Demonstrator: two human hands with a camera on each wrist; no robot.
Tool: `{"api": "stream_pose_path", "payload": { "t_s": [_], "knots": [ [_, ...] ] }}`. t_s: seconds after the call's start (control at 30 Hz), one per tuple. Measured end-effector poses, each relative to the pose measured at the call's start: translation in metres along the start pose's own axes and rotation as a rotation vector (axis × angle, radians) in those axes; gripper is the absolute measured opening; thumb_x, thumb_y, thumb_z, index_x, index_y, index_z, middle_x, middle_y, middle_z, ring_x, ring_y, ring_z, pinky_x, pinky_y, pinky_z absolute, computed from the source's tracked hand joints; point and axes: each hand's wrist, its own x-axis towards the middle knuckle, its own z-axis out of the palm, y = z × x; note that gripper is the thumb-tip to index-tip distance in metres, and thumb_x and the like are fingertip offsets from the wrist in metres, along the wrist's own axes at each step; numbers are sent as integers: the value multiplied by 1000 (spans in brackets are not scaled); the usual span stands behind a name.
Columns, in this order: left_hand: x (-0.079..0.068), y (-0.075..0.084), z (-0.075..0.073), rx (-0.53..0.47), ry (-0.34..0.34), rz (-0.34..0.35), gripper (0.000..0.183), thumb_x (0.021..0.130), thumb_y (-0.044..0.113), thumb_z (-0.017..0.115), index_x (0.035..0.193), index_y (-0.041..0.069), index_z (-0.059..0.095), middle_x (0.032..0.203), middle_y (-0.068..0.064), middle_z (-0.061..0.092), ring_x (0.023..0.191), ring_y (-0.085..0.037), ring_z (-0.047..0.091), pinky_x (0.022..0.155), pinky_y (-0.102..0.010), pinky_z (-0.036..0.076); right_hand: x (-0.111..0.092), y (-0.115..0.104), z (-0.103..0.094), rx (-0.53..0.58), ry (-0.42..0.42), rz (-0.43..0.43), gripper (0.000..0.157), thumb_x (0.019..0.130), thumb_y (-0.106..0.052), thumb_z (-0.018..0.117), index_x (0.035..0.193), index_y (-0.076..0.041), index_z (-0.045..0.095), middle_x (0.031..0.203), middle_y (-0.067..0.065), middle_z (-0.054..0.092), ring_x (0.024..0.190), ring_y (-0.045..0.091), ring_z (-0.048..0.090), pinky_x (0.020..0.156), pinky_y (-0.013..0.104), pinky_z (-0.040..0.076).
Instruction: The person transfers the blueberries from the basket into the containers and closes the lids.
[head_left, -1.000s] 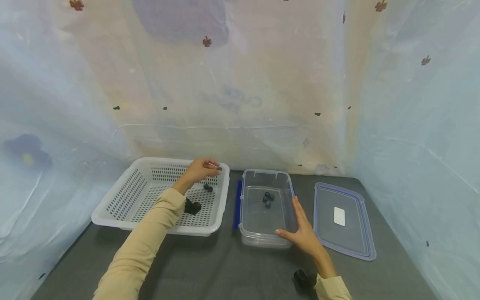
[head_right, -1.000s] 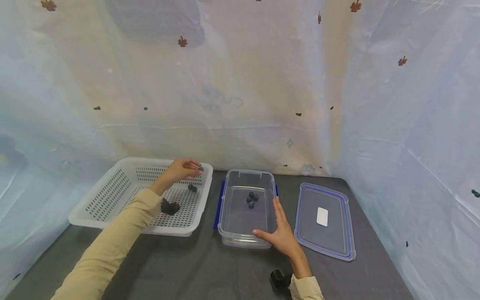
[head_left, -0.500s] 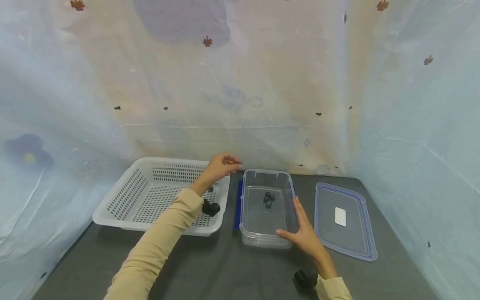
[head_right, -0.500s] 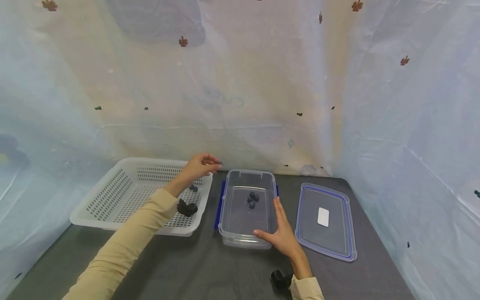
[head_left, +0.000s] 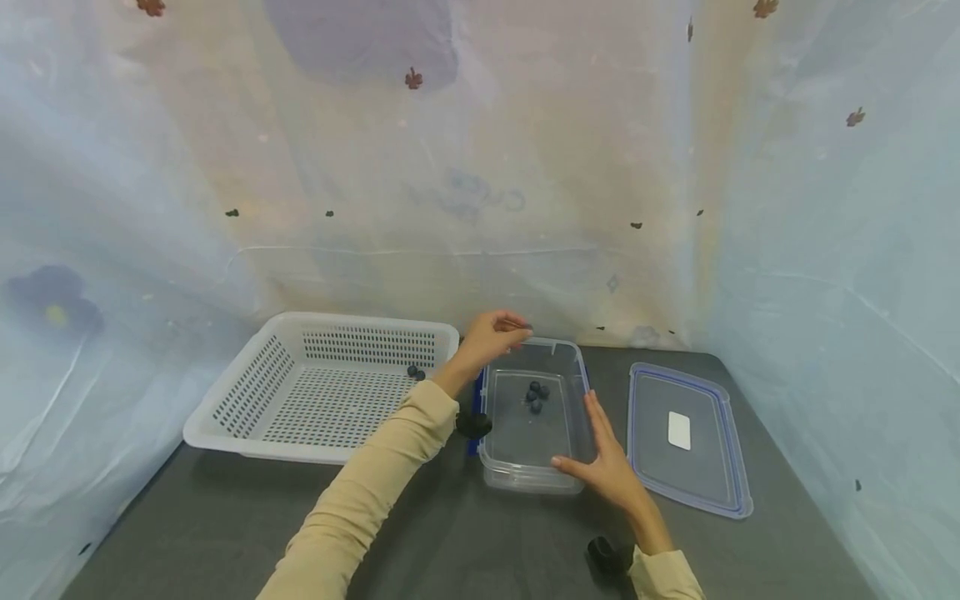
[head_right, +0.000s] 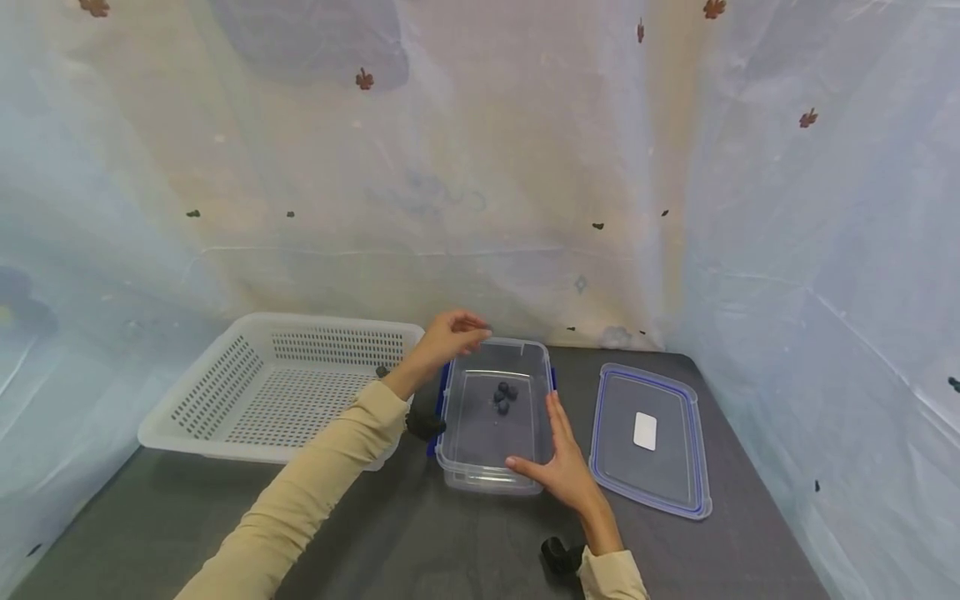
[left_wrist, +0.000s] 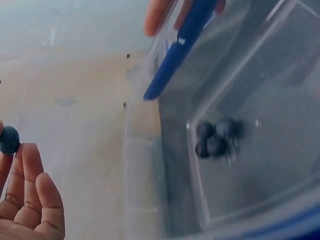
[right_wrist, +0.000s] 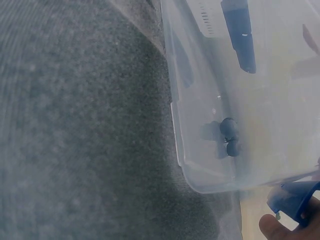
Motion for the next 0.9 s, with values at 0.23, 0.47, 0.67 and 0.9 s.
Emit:
{"api": "stream_pose_path", "payload": {
  "t_s": [0.23, 0.47, 0.67, 0.9],
  "knots": [
    [9, -7, 26, -60, 54, -30, 26, 92, 18, 69, 113, 3, 64, 102, -9, 68, 92, -30, 67, 75, -33, 54, 3, 1, -1, 17, -3, -15, 111, 74, -27, 83, 155, -6, 10, 161, 12, 1, 143, 42, 4, 103, 71, 13],
    [17, -21, 44, -118, 113, -67, 26, 89, 13, 71, 111, 1, 65, 96, -8, 68, 88, -29, 67, 72, -31, 54, 2, 0, -2, 13, -11, 0, 111, 74, -26, 84, 156, -10, 10, 161, 12, 2, 144, 41, 4, 104, 71, 13],
    [19, -35, 53, -133, 161, -104, 26, 89, 12, 71, 111, 0, 65, 94, -8, 66, 91, -31, 66, 75, -34, 54, 0, -1, -1, 14, -9, 5, 111, 73, -25, 84, 156, -11, 11, 161, 12, 3, 144, 41, 5, 103, 71, 13],
    [21, -50, 62, -154, 221, -160, 28, 85, 1, 72, 110, -6, 62, 96, -13, 66, 90, -30, 66, 86, -46, 51, 1, 1, 1, 19, -8, 3, 111, 74, -25, 84, 156, -11, 10, 162, 9, 1, 144, 41, 3, 103, 71, 12]
  ]
}}
